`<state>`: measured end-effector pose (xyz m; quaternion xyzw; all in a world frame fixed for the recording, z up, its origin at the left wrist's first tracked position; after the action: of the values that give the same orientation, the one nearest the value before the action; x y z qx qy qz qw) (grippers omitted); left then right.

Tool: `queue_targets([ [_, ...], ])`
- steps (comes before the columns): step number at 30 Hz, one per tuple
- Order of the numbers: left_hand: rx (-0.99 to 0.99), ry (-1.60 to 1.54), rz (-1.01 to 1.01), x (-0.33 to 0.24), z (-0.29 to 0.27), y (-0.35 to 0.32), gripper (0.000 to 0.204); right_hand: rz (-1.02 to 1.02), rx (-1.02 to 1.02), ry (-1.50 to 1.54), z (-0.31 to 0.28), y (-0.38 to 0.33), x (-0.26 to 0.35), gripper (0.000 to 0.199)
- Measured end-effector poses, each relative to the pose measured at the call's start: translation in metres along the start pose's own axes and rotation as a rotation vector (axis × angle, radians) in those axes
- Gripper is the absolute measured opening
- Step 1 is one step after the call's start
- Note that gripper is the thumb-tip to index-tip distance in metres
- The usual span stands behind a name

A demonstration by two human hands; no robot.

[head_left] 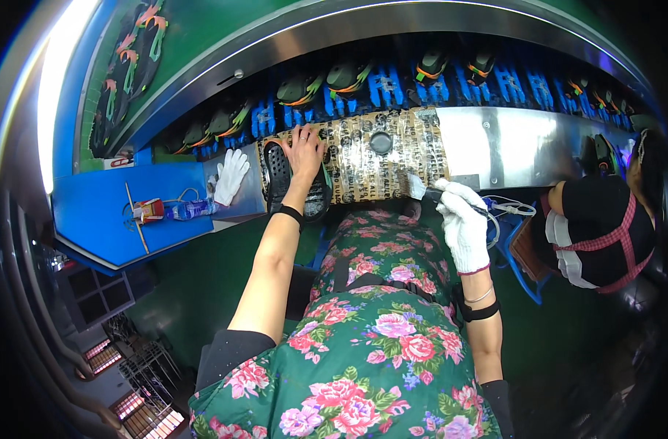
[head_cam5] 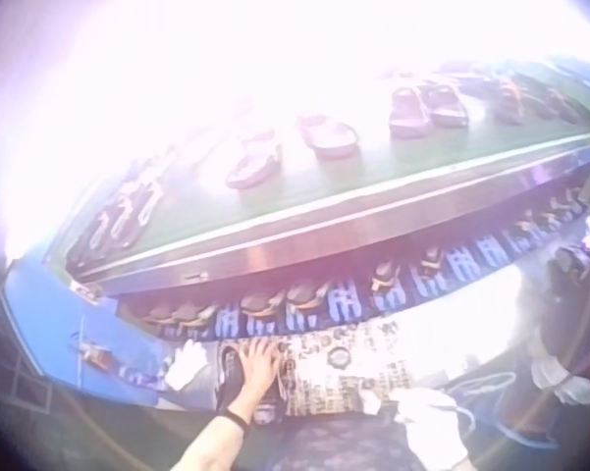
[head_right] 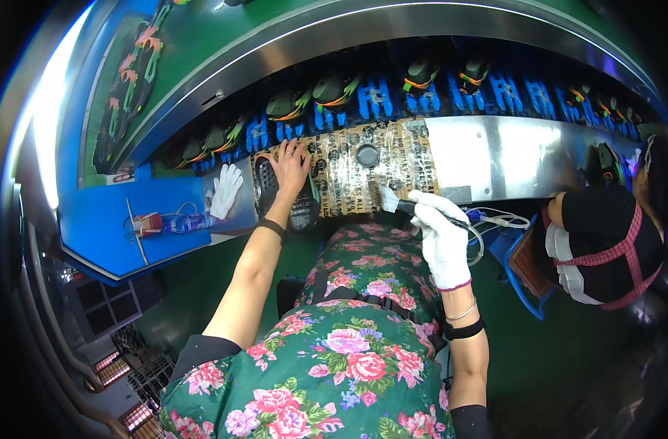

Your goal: Applying a white liquid substance to the bottom of shoe soles using a brush.

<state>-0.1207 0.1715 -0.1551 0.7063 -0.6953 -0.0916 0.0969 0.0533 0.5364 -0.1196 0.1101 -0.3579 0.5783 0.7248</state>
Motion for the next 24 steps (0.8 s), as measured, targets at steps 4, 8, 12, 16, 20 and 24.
queue_targets([
  [4, 0.011, 0.053, 0.102, -0.004, 0.009, 0.005, 0.018, -0.004, -0.023, -0.001, -0.007, -0.002, 0.0, 0.025],
  [8, 0.045, 0.09, 0.164, -0.004, 0.013, 0.008, 0.016, -0.014, -0.028, 0.002, -0.014, -0.001, -0.002, 0.024],
  [12, 0.152, 0.224, 0.213, -0.012, 0.014, 0.003, 0.035, -0.005, -0.003, -0.021, -0.012, 0.002, 0.0, 0.024],
  [16, 0.192, 0.08, 0.182, -0.043, -0.029, 0.003, 0.059, -0.026, -0.003, -0.018, -0.015, 0.005, 0.006, 0.024],
  [20, -0.001, -0.449, 0.152, -0.078, -0.138, 0.046, 0.052, -0.035, -0.014, 0.004, -0.022, 0.003, 0.008, 0.024],
  [24, -0.27, -0.809, 0.179, -0.103, -0.274, 0.124, 0.045, -0.064, -0.032, 0.0, -0.023, 0.0, 0.013, 0.023],
])
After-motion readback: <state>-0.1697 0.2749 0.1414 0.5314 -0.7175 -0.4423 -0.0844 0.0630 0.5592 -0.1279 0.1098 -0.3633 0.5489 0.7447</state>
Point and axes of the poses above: each hand's wrist, its own y-axis towards the middle knuckle, its own z-axis out of the palm, x = y × z, the point moved 10 cm from there along y, towards the middle knuckle, and after that the axes turned 15 degrees about -z, right-handed, at the moved point
